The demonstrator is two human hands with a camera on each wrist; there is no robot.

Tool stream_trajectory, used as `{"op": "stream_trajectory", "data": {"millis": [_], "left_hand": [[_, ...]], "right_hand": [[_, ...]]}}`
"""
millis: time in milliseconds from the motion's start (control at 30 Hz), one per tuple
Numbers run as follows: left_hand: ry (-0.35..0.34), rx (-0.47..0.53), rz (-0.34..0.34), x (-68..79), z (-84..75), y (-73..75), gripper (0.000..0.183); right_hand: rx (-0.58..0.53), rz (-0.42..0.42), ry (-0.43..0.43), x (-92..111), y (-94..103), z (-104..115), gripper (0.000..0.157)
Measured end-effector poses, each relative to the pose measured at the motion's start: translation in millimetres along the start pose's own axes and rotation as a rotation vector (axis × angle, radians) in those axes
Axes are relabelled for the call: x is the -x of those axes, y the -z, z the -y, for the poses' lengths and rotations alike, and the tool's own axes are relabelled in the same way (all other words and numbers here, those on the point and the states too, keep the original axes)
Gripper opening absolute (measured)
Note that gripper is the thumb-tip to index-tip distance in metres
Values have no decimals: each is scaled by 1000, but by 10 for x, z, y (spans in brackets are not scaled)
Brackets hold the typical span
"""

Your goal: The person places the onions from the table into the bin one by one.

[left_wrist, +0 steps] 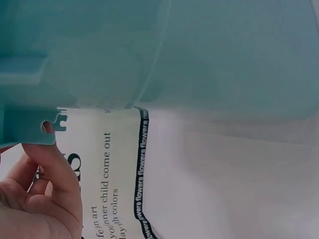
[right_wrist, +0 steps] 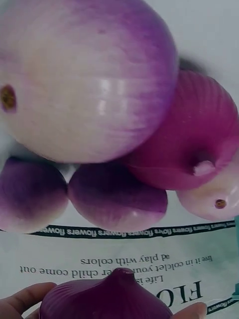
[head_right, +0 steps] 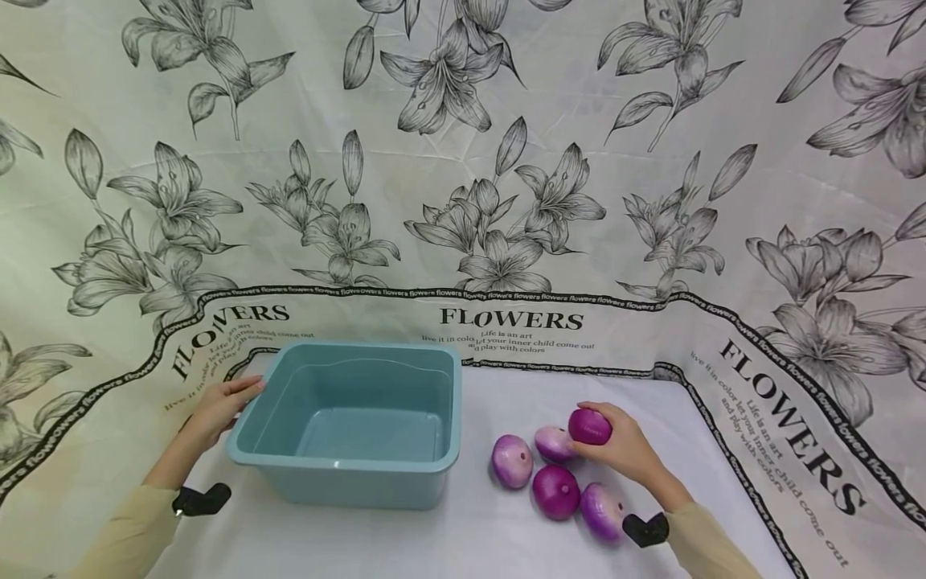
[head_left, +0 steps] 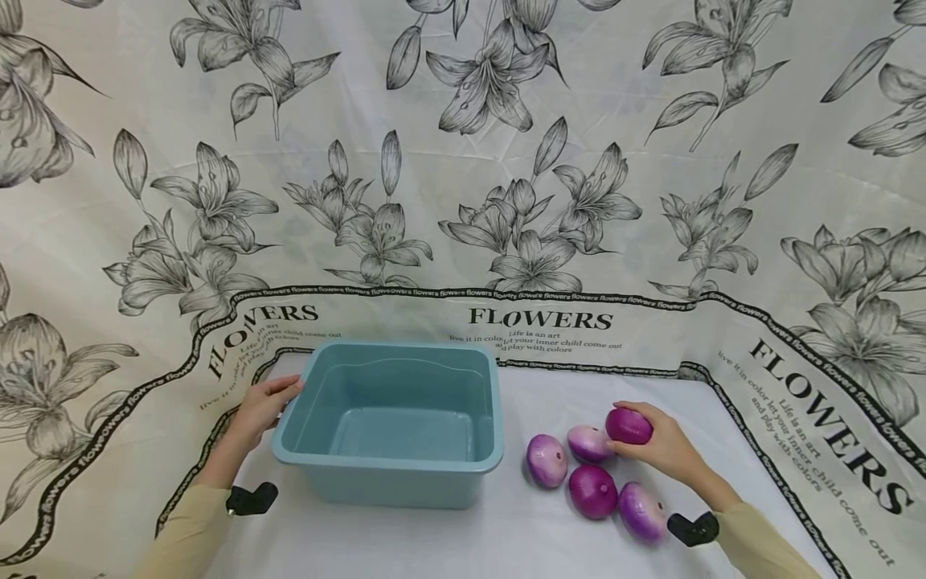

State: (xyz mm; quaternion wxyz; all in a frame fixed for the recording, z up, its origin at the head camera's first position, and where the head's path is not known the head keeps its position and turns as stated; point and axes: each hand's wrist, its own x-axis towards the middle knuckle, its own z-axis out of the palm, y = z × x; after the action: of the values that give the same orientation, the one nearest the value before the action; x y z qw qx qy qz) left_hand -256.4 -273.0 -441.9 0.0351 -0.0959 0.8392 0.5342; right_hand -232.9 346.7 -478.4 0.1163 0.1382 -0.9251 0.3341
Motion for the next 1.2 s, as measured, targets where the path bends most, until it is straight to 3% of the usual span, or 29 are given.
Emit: {"op": "stream_trajectory", "data": {"millis": [733, 1200], "left_hand": [[25, 3, -28, 21, 51, -9, 59], [2, 0, -25, -24, 29, -3, 59]], "right_hand": [[-69, -34, 165, -417, -368, 935, 69], [-99, 67, 257, -703, -419, 1592, 71]]}}
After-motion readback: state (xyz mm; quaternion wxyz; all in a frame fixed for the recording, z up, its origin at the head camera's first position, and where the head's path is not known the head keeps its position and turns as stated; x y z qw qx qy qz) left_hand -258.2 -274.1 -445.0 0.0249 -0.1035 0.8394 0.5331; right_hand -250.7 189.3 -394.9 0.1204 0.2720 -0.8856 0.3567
